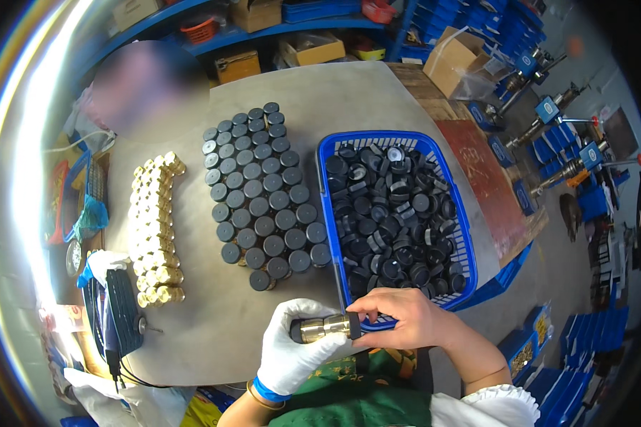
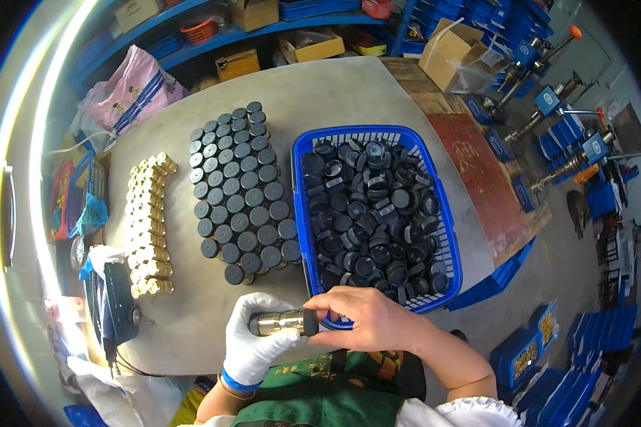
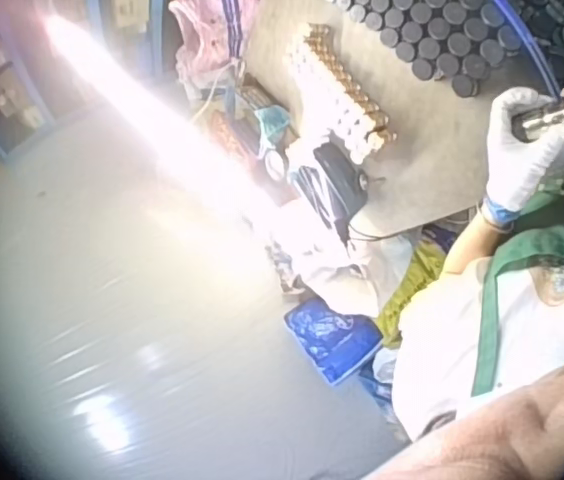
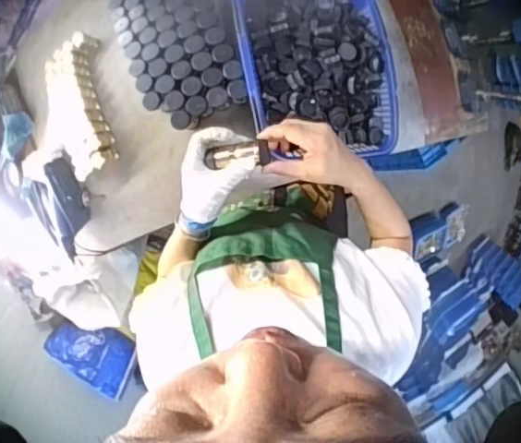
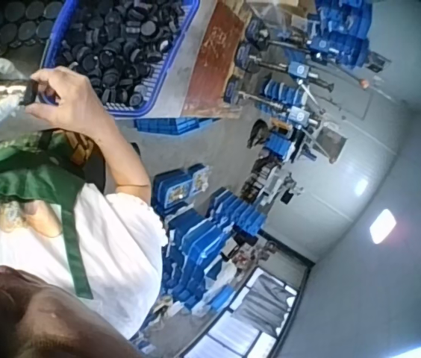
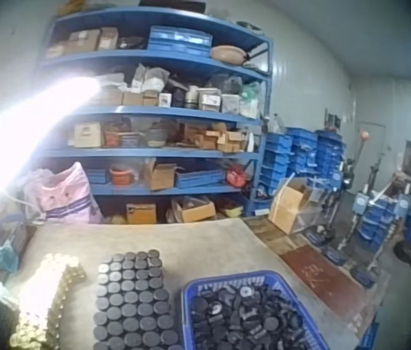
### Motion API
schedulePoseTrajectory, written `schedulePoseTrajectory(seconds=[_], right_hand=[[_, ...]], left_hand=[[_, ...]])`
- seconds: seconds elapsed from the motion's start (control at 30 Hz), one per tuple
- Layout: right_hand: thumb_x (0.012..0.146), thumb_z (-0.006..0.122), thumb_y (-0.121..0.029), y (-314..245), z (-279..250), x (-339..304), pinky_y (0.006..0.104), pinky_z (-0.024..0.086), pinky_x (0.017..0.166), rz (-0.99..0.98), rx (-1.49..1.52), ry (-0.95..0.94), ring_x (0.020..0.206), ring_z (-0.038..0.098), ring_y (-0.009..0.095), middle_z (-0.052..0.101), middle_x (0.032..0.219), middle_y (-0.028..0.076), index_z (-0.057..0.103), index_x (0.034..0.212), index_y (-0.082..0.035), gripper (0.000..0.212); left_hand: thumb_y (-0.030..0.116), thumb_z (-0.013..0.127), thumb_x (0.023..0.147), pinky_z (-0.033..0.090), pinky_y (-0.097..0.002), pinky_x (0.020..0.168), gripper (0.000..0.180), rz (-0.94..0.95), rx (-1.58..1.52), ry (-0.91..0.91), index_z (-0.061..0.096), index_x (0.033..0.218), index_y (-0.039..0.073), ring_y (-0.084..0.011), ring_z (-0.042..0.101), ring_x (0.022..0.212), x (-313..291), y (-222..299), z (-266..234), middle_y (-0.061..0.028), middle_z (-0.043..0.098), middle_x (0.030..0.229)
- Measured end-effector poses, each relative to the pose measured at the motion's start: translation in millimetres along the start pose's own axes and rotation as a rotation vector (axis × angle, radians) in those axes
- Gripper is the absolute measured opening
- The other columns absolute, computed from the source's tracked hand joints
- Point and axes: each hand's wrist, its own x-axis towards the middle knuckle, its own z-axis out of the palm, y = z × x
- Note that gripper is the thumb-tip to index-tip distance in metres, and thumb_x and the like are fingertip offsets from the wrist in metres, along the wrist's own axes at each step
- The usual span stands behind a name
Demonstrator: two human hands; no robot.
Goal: Assembling small black plastic caps onto gold-colored metal cylinders and organizing them in rows on a workbench.
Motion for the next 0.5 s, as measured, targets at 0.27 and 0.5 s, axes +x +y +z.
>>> schedulePoseTrajectory(seconds=[0.27,0.5], right_hand=[[0.073,0.073,-0.008,3.5,15.3,1.4,0.0361,0.053,0.078,-0.515,-0.461,0.136,0.097,0.06,0.028,0.059,0.102,0.012,0.059,0.107,0.001,0.038],[0.087,0.067,-0.026,11.8,6.3,-1.3,0.0314,0.05,0.065,0.093,0.002,-0.128,0.077,0.063,0.026,0.064,0.092,0.013,0.059,0.111,-0.001,0.036]], left_hand=[[0.007,0.08,0.074,0.055,-0.032,0.078,0.052,-0.359,-0.208,-0.024,0.046,0.113,0.0,-0.0167,0.063,0.093,5.2,10.1,-8.5,-0.0118,0.062,0.101],[0.012,0.084,0.071,0.053,-0.0318,0.085,0.06,0.047,-0.005,-0.049,0.045,0.116,0.002,-0.0177,0.062,0.098,-8.6,0.3,-5.0,-0.0113,0.061,0.106]])
